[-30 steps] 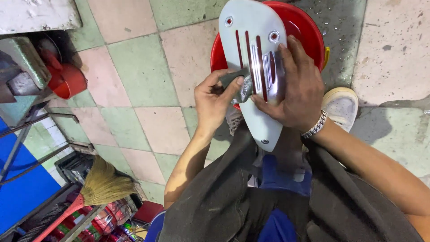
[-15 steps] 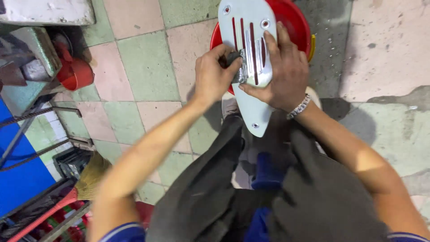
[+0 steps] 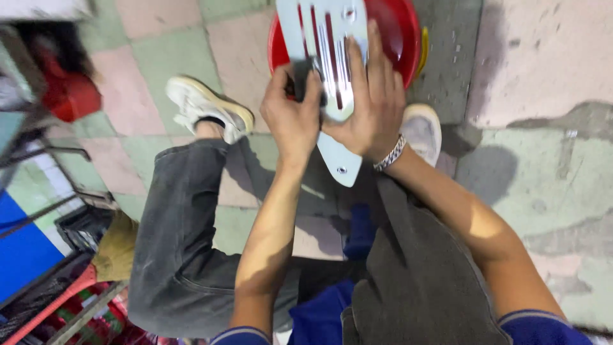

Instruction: The person scrubs a white motorcycle part with red stripes using a dark sponge over a red basin. They hold the part with one hand and scrub the surface and edges with the other, occasionally turning the part to clean different areas.

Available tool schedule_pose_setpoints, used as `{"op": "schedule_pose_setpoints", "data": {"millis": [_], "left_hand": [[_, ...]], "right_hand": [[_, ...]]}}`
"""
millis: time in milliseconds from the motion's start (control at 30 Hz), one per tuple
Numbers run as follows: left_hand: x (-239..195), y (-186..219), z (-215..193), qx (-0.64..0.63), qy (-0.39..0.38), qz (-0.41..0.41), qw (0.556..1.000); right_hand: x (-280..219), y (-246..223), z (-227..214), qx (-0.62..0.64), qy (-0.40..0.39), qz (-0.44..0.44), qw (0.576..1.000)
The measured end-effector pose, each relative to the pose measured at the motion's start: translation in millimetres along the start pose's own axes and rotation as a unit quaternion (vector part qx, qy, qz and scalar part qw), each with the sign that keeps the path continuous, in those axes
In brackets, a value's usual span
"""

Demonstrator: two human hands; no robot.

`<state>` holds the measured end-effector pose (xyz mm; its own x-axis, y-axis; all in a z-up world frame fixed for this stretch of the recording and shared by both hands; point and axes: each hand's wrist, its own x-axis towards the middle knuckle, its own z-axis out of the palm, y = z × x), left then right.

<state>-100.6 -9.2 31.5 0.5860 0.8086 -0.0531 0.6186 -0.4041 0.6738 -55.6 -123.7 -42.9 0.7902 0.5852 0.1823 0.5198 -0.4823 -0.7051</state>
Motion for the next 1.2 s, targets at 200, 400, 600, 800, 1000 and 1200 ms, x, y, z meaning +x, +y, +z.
{"op": "schedule_pose_setpoints", "data": {"millis": [200,400,600,800,1000,1200], "left_hand": [[-1,14,-2,0.001,0.005,0.051,0.999],[7,11,-1,0.050,0.026,0.098,0.994],[-3,5,7,0.031,0.039,0.105,0.993],[-9,0,8,0.011,0.050,0.105,0.993],[1,-7,15,0.006,0.065,0.127,0.990],[2,-6,18,0.012,0.059,0.132,0.989]], "right_hand": [[-3,9,1,-0.068,-0.042,0.021,0.997],[-8,6,3,-0.105,-0.081,0.015,0.991],[-16,-2,8,-0.060,-0.109,0.059,0.991],[-12,-1,11,-0.059,-0.064,0.048,0.995],[-9,-1,8,-0.068,-0.060,0.036,0.995],[-9,-2,10,-0.061,-0.056,0.041,0.996]]}}
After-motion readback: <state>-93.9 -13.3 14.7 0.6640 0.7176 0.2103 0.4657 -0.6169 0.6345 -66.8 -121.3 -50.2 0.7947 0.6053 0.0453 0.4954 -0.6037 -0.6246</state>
